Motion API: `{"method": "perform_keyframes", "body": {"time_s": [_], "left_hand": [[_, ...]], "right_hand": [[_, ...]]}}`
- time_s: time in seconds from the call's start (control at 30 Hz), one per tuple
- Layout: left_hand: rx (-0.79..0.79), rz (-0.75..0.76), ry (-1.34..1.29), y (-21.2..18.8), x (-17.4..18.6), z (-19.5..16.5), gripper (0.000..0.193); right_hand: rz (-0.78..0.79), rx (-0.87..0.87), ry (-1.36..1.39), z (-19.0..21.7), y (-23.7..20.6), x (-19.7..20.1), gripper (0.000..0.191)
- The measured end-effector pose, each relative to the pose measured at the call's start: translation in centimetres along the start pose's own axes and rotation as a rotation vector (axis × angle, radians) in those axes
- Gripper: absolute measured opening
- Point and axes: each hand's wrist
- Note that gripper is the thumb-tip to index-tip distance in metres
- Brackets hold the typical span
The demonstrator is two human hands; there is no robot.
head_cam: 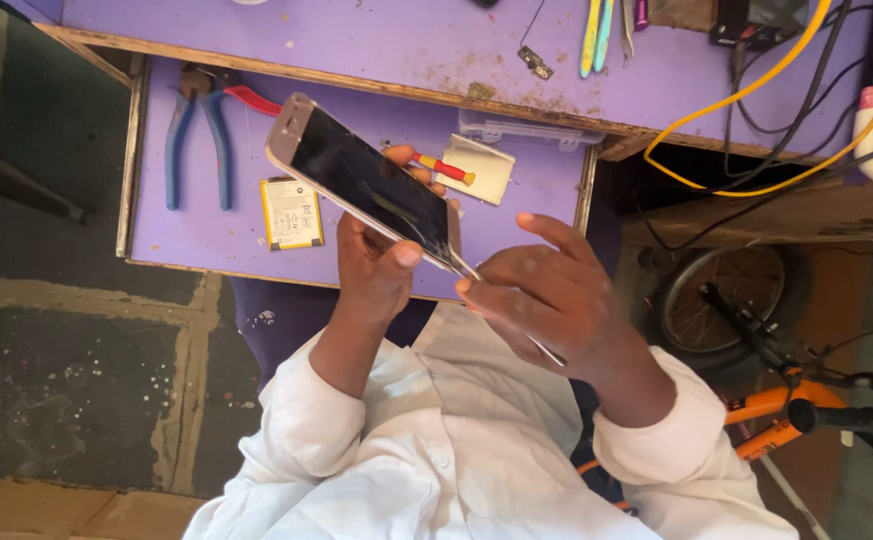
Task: The person disassembles a white smartphone using a metal spudger and a screwdriver. They pry open the casing, separate the screen assembly from the chassis, and remove the battery from the device.
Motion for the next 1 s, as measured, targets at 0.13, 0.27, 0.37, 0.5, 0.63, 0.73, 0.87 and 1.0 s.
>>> {"method": "perform_keyframes", "body": {"time_s": [0.13,0.27,0.37,0.5,0.63,0.73,0.87,1.0], "left_hand": [[0.015,-0.082,-0.089,-0.3,-1.7,0.2,0.090],[0.022,-0.142,-0.116,-0.1,-2.6,0.4,0.082],[0.031,-0.169,-0.138,0.1,-2.5,0.8,0.076],[0.058,-0.172,-0.212,0.3,-2.0,0.8,0.069],[0.098,-0.153,-0.093,0.6,-1.7,0.8,0.074],[0.144,-0.195,-0.099,0.8,-1.5,0.8,0.084],[0.101,-0.114,-0.069,0.7,-0.9,0.6,0.091],[0.050,0.017,-0.054,0.5,-0.1,0.2,0.099]], "right_hand": [[-0.121,0.009,-0.140,0.2,-0.4,-0.7,0.023],[-0.205,-0.075,-0.155,0.3,-0.1,-0.9,0.026],[-0.222,-0.144,-0.123,0.7,0.1,-1.4,0.025],[-0.202,-0.182,-0.084,0.5,0.5,-1.5,0.025],[-0.154,-0.166,-0.110,-0.1,0.7,-1.7,0.027],[-0.134,-0.149,-0.095,-0.4,0.7,-2.4,0.027],[-0.171,-0.194,-0.051,-0.5,0.6,-3.4,0.026],[-0.176,-0.187,-0.009,-0.4,0.8,-3.5,0.024]]}}
Point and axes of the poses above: each hand's wrist, its own y-axis towards the middle knuckle, its own x-axis out of the back of the hand, z = x × y, and after that the axes turned 2 degrees about z, right-handed
